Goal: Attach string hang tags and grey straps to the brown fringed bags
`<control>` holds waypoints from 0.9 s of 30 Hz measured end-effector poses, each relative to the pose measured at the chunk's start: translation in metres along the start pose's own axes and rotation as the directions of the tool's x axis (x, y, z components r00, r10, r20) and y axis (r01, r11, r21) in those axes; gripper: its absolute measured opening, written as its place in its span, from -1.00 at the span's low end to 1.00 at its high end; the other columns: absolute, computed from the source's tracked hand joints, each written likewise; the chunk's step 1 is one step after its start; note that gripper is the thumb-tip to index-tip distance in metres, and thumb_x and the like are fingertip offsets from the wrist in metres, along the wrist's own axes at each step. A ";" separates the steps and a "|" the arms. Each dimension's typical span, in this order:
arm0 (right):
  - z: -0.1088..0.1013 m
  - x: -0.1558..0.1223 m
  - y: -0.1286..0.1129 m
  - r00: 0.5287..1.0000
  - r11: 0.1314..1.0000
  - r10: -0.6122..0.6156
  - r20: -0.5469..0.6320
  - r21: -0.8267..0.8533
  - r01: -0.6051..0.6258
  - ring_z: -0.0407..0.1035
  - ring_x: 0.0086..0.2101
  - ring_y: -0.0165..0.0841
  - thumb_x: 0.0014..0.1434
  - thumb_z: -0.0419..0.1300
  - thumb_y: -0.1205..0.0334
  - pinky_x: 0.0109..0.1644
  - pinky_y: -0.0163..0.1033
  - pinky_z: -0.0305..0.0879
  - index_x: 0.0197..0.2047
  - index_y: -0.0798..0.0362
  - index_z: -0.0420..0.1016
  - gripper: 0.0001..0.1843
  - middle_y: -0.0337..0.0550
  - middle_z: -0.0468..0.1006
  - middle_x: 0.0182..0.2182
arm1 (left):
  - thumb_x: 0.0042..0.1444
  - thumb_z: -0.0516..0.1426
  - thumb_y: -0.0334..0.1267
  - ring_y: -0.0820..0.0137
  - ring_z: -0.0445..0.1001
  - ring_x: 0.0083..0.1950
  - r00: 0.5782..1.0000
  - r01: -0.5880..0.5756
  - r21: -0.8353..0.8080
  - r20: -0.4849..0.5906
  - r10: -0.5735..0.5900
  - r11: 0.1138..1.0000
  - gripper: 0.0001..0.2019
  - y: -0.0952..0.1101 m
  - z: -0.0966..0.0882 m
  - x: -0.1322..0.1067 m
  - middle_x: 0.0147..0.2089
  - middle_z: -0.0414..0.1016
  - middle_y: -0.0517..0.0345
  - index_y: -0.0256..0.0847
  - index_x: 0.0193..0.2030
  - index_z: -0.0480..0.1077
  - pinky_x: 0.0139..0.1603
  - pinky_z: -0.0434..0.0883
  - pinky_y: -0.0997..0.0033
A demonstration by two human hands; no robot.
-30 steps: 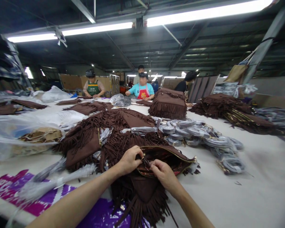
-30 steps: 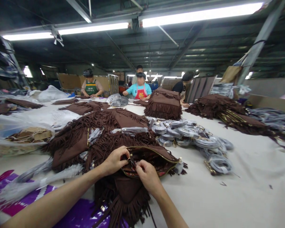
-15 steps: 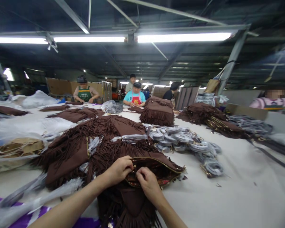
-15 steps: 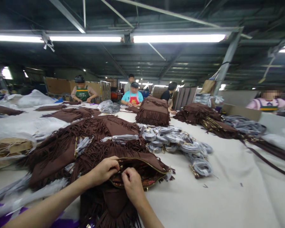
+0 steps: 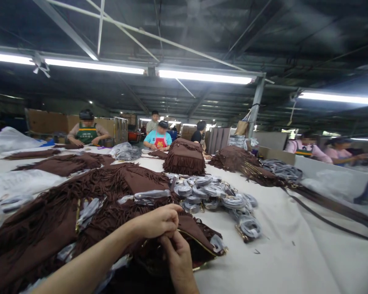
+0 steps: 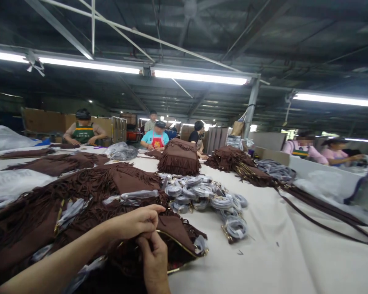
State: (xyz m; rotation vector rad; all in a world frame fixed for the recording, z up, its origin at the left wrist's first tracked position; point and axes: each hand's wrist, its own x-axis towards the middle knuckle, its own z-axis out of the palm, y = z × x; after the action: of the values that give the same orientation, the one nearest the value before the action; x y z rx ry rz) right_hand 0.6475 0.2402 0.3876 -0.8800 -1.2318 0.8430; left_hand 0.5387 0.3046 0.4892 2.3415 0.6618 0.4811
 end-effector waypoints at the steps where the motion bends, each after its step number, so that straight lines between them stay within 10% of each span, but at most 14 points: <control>1: -0.004 0.002 0.003 0.998 0.998 0.056 -0.023 0.033 -0.055 0.10 -0.63 -0.48 0.12 0.24 -0.08 -0.54 -0.37 0.07 -0.44 0.07 0.44 -0.64 -0.35 0.32 -0.65 | 0.05 0.07 -0.38 0.25 0.41 0.13 1.000 0.022 0.039 0.015 -0.022 0.999 -0.90 -0.006 -0.002 0.019 0.10 0.47 0.08 -0.23 -0.41 0.41 0.10 0.36 0.35; 4: -0.011 0.008 0.014 0.984 0.980 0.177 0.003 0.096 -0.177 0.02 -0.70 -0.54 0.00 0.33 -0.11 -0.63 -0.39 -0.05 -0.38 0.09 0.46 -0.60 -0.32 0.40 -0.64 | 0.20 0.00 -0.30 0.27 0.50 -0.10 0.973 0.205 0.210 -0.145 -0.177 0.956 -0.79 -0.032 -0.002 0.084 -0.13 0.55 0.06 -0.26 -0.21 0.46 -0.05 0.43 0.34; 9: -0.012 0.007 0.041 0.936 0.948 0.272 0.224 0.103 -0.300 0.06 -0.71 -0.53 -0.03 0.37 -0.01 -0.67 -0.41 -0.05 -0.44 0.07 0.45 -0.68 -0.31 0.43 -0.63 | 0.12 0.10 -0.40 0.07 0.37 0.17 0.912 0.362 0.297 -0.310 -0.269 0.884 -0.72 -0.077 0.023 0.167 0.10 0.42 -0.21 -0.31 0.01 0.34 0.19 0.26 0.07; 15: -0.018 0.008 0.050 0.909 0.945 0.274 0.313 0.087 -0.315 0.07 -0.68 -0.53 0.02 0.34 0.07 -0.62 -0.41 0.01 -0.52 0.07 0.43 -0.72 -0.35 0.37 -0.66 | 0.06 0.19 -0.37 0.10 0.34 0.15 0.929 0.327 0.282 -0.273 -0.251 0.902 -0.81 -0.101 0.027 0.181 0.06 0.42 -0.14 -0.28 -0.15 0.37 0.18 0.27 0.14; 19: -0.023 0.011 0.038 0.891 0.948 0.299 0.343 -0.003 -0.317 0.07 -0.71 -0.54 0.02 0.33 -0.13 -0.64 -0.39 0.00 -0.50 0.07 0.44 -0.58 -0.30 0.42 -0.64 | 0.19 0.07 -0.25 0.23 0.45 -0.08 0.955 0.220 0.212 -0.245 -0.166 0.952 -0.83 -0.085 -0.011 0.127 -0.12 0.50 0.01 -0.31 -0.17 0.36 -0.05 0.39 0.31; 27: -0.022 0.003 0.016 0.918 0.976 0.217 0.331 -0.048 -0.213 0.11 -0.66 -0.52 0.06 0.28 -0.23 -0.57 -0.37 -0.01 -0.46 0.10 0.48 -0.50 -0.24 0.46 -0.58 | 0.02 0.05 -0.54 0.20 0.23 0.33 0.987 0.026 0.509 -0.149 0.058 0.861 -0.65 -0.051 -0.033 -0.106 0.24 0.37 -0.03 -0.18 -0.06 0.39 0.39 0.04 0.15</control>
State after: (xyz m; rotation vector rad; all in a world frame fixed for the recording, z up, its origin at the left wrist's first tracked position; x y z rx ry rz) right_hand 0.6686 0.2473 0.3715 -0.9170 -1.4515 1.2013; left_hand 0.4203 0.2941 0.4610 2.8283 0.9393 0.5583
